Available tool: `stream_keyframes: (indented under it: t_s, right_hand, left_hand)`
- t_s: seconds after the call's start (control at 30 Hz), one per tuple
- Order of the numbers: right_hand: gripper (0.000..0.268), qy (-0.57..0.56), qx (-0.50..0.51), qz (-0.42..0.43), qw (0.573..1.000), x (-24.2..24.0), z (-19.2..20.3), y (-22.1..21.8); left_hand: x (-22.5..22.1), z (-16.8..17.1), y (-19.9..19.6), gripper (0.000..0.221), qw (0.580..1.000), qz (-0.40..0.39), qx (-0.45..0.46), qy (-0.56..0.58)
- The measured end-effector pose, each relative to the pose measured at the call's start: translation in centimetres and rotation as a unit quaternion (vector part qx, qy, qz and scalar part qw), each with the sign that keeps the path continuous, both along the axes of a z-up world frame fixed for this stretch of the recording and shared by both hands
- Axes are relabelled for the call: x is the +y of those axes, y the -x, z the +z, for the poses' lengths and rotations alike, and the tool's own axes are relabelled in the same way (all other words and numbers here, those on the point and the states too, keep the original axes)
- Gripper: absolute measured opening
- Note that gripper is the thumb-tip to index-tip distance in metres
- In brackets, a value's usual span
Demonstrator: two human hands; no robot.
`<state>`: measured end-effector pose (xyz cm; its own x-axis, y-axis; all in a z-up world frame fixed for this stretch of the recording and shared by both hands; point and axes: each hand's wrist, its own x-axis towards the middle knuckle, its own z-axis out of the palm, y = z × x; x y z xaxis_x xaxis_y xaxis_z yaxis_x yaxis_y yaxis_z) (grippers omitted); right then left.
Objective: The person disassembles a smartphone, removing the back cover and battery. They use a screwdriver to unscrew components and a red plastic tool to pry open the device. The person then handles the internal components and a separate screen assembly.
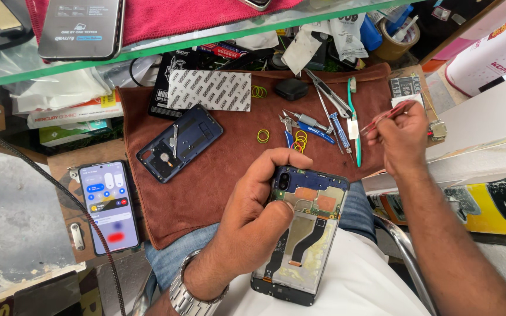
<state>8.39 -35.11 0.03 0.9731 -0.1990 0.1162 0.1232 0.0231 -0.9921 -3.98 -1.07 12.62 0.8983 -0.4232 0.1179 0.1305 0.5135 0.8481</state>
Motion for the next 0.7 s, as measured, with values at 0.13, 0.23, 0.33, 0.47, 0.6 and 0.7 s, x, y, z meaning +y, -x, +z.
stream_keyframes:
  t_s: [0.13,0.23,0.33,0.47,0.6,0.7]
  right_hand:
    - [0.036,-0.232,-0.055,0.127,0.963,3.9,6.8,3.4]
    - [0.032,-0.323,-0.040,0.204,0.923,6.7,10.9,6.8]
    - [0.027,-0.247,-0.093,0.228,0.937,8.9,12.5,9.3]
    - [0.024,-0.073,-0.169,0.197,0.963,9.8,13.0,11.3]
    - [0.026,-0.015,-0.194,0.169,0.966,10.2,13.3,12.1]
    - [0.030,0.089,-0.222,0.135,0.962,10.4,13.9,12.6]
  left_hand:
    - [-0.2,0.5,-0.1,0.041,0.999,0.002,0.031,-0.016]
    - [-0.4,0.8,0.0,0.042,0.998,0.019,0.041,-0.049]
    - [-0.3,0.9,0.1,0.043,0.998,0.029,0.026,-0.055]
    - [-0.2,1.2,0.1,0.042,0.996,0.037,0.034,-0.076]
    - [-0.1,1.6,0.1,0.042,0.992,0.053,0.019,-0.115]
    - [-0.1,1.9,0.1,0.043,0.986,0.063,0.002,-0.153]
